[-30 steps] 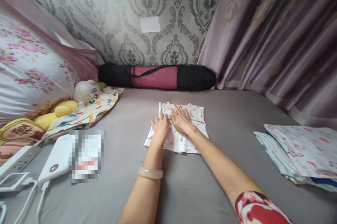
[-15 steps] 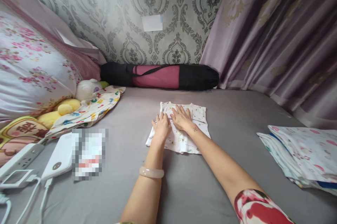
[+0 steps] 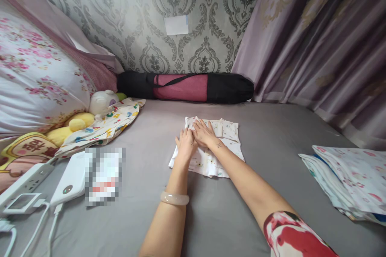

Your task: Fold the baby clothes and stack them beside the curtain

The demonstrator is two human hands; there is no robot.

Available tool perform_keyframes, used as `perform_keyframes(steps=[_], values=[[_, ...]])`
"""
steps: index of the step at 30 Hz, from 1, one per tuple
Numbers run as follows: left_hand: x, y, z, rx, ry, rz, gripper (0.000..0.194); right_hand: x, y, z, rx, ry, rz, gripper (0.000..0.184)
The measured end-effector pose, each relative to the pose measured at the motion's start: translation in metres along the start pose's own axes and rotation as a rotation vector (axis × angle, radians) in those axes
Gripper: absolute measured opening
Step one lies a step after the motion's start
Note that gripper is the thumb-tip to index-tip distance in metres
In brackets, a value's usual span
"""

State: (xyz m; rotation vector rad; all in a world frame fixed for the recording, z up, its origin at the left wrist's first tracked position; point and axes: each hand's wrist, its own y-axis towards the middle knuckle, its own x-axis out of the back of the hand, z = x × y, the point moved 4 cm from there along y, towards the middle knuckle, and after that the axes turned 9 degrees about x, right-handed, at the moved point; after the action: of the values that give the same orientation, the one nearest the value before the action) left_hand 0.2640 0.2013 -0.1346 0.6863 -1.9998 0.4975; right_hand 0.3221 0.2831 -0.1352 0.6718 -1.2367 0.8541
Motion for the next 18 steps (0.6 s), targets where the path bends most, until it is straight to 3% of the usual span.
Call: perform_keyframes(steps=[8, 13, 18], values=[[0.028, 0.004, 0.012, 0.211, -0.171, -0.172, 0.034, -0.008, 0.037, 0.029, 0.130, -0.043, 0.018, 0.060], [0.027, 0.006, 0.016, 0.243, -0.206, -0.148, 0.036, -0.021, 0.043, 0.030, 0.135, -0.033, 0.026, 0.060], [0.026, 0.006, 0.013, 0.215, -0.216, -0.117, 0.036, -0.016, 0.041, 0.030, 0.119, 0.017, 0.048, 0.058]])
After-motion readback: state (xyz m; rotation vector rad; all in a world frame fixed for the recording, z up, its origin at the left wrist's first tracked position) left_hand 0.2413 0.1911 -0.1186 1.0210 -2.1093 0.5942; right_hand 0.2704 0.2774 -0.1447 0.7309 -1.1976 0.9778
